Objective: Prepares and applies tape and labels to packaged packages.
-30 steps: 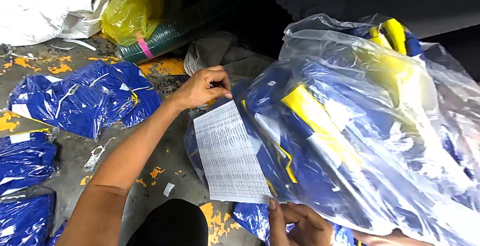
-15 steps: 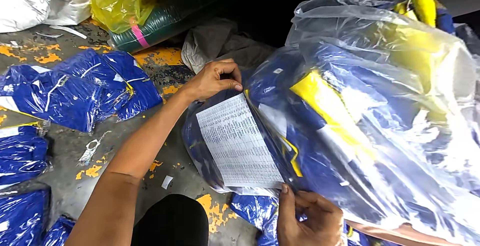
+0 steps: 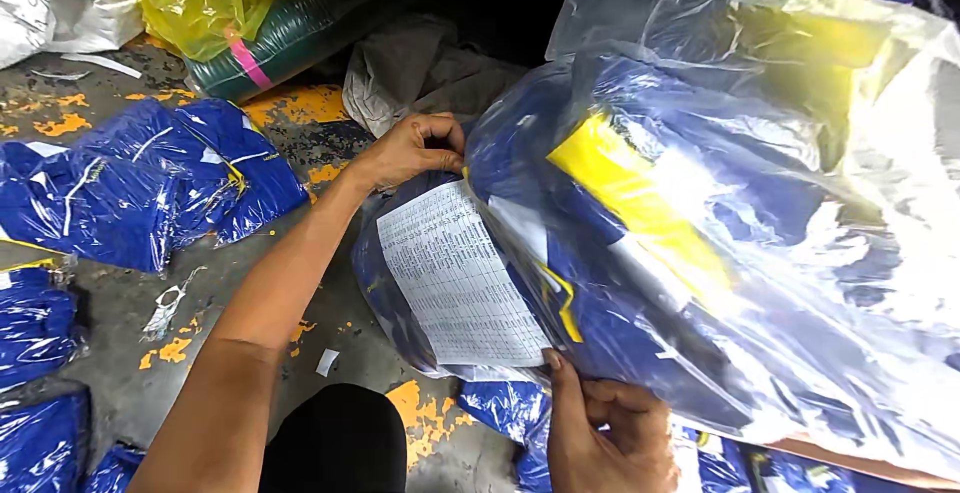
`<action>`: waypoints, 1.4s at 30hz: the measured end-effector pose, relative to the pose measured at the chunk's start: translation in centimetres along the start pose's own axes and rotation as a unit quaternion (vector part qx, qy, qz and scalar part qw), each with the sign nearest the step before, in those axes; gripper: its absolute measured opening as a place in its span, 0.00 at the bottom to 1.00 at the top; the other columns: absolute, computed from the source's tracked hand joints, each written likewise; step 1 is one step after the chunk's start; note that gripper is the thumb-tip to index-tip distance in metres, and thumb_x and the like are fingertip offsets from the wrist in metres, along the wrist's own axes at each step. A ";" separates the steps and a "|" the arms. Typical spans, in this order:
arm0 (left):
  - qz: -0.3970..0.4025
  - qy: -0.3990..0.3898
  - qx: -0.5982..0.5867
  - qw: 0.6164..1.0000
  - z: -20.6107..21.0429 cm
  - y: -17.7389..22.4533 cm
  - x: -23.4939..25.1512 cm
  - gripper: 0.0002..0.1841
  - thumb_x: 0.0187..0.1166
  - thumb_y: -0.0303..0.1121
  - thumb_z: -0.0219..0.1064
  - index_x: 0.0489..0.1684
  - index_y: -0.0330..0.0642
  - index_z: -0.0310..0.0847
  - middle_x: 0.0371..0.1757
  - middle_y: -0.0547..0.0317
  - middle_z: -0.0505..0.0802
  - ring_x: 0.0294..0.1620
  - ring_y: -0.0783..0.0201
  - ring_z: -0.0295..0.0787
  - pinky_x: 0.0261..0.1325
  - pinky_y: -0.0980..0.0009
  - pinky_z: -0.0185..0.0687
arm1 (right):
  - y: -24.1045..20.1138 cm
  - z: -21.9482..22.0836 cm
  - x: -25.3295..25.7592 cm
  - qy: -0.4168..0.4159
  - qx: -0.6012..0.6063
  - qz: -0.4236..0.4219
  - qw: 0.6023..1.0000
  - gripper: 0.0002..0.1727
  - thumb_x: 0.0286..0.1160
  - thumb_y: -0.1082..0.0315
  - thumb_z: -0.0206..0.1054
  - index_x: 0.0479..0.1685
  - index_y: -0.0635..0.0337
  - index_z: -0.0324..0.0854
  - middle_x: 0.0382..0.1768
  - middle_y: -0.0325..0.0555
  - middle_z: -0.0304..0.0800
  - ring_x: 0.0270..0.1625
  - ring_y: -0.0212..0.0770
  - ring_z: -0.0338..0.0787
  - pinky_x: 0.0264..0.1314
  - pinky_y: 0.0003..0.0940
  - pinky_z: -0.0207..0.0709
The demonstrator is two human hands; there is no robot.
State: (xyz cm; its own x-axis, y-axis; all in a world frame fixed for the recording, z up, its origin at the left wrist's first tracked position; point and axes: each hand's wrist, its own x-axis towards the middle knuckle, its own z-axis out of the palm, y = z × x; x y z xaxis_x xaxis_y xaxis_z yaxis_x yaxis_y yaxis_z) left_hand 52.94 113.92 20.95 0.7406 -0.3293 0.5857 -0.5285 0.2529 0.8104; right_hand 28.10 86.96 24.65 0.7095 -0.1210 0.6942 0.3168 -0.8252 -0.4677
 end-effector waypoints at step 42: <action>0.001 0.161 0.306 0.938 8.0 3.2 -8.9 0.28 0.92 0.48 0.43 0.72 0.41 0.84 0.78 0.53 0.84 0.84 0.51 0.70 0.86 0.48 0.57 | 0.5 1.5 1.6 -0.317 0.039 -0.274 0.907 0.14 0.85 0.63 0.62 0.56 0.58 0.90 0.65 0.51 0.91 0.76 0.49 0.84 0.84 0.46 0.72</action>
State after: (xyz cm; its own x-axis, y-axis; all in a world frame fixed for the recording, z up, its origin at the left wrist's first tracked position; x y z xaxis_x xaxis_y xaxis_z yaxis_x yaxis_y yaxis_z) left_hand 41.31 110.39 18.42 0.7748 -0.0129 0.6321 -0.5959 -0.3489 0.7233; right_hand 30.37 87.18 24.69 0.6439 0.6568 0.3925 0.7571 -0.6211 -0.2028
